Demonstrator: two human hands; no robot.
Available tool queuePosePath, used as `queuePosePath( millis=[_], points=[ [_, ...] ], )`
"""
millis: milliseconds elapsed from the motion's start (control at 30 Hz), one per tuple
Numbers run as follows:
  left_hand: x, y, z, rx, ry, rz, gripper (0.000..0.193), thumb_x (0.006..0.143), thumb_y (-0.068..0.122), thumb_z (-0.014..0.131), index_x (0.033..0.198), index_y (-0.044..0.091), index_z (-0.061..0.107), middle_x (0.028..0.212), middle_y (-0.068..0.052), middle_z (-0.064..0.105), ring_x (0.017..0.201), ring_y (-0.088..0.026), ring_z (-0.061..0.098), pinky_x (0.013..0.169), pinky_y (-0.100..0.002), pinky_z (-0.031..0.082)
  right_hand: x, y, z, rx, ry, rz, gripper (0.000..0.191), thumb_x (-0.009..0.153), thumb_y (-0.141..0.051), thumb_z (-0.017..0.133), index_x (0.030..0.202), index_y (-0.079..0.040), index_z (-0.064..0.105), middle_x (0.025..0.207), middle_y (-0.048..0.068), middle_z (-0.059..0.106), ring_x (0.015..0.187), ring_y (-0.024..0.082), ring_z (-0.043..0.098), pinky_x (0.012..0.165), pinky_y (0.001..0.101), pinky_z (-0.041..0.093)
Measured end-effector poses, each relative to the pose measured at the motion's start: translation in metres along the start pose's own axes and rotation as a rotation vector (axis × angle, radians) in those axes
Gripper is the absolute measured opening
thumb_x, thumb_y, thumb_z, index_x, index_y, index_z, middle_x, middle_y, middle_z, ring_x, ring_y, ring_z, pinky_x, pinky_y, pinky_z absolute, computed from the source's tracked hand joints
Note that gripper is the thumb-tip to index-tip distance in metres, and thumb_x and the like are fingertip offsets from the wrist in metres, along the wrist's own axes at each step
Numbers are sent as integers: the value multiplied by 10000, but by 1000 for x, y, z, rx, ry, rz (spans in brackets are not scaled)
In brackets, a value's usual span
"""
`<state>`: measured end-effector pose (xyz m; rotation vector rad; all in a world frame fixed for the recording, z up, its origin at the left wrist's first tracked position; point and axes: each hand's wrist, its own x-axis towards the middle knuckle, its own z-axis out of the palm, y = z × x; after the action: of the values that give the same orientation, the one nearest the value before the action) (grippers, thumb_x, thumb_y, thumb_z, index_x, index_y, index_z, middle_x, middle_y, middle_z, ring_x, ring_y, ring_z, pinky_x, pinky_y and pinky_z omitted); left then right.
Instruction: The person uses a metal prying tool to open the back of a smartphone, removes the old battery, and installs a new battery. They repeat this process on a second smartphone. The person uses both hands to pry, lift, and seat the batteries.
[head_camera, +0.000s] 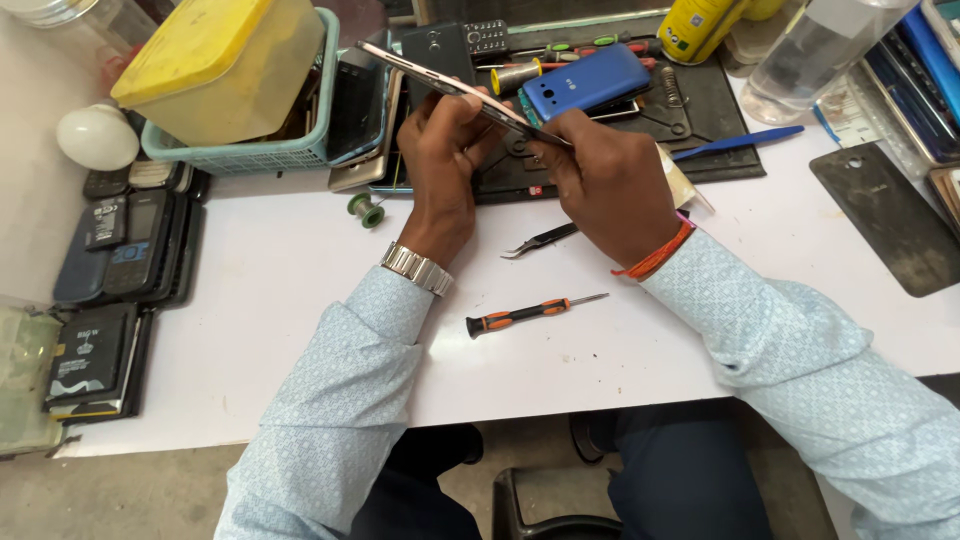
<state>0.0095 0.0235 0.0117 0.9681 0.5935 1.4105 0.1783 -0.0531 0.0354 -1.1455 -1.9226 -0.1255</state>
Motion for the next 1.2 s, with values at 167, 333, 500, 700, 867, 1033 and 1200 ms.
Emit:
queuePosePath(
  millis=[167, 333, 500, 700, 867, 1033, 1200],
  points=[
    [1, -3, -1, 88, 52, 62, 270, 857, 213, 663, 1033, 11, 630, 958, -77, 671, 919, -205, 711, 889, -396, 610, -2, 0, 2, -94, -87, -6, 176, 1056, -128, 696, 1075, -4, 572, 735, 152, 663, 615, 330, 657, 510, 428, 475],
    [1, -7, 1, 89, 45, 94, 285, 864, 215, 686, 1055, 6, 644, 987, -92, 679, 920, -193, 692, 908, -391, 599, -4, 2, -1, -143, -86, -22, 168, 1076, -146, 675, 1078, -12, 574, 725, 150, 656, 607, 328, 652, 511, 432, 468],
    [4, -6, -1, 94, 12, 76, 351, 892, 238, 662, 1130, -17, 617, 1035, -109, 676, 972, -208, 705, 950, -416, 622, -2, 6, -6, -87, -73, -79, 178, 1070, -168, 696, 1118, -5, 644, 692, 145, 644, 566, 306, 633, 497, 418, 457],
    [5, 0, -2, 49, -110, 22, 605, 888, 234, 603, 1397, 19, 357, 1169, -174, 700, 1027, -276, 730, 951, -434, 613, 4, 12, -16, -39, 5, -357, 152, 1072, -162, 707, 1042, -13, 702, 758, 107, 666, 617, 262, 651, 562, 380, 504],
    [5, -1, -2, -9, -213, -4, 623, 930, 225, 574, 1444, -35, 336, 1268, -201, 672, 1086, -300, 721, 981, -465, 618, 3, 14, -16, -29, 44, -375, 132, 1028, -145, 725, 991, -19, 715, 758, 89, 670, 630, 258, 659, 573, 383, 509],
    [6, -3, -5, 37, -191, 6, 717, 923, 251, 589, 1491, 27, 212, 1286, -225, 667, 1104, -311, 727, 1008, -455, 603, 1, 21, -9, 4, 42, -297, 135, 1024, -127, 740, 956, -15, 707, 725, 102, 658, 599, 253, 651, 542, 374, 497],
    [5, -2, 0, 41, -200, 33, 777, 928, 254, 603, 1534, -20, 202, 1292, -222, 669, 1123, -317, 723, 1004, -462, 613, -3, 26, -8, 18, 63, -278, 130, 1029, -121, 724, 976, -5, 703, 732, 114, 652, 608, 265, 649, 549, 375, 490]
  ],
)
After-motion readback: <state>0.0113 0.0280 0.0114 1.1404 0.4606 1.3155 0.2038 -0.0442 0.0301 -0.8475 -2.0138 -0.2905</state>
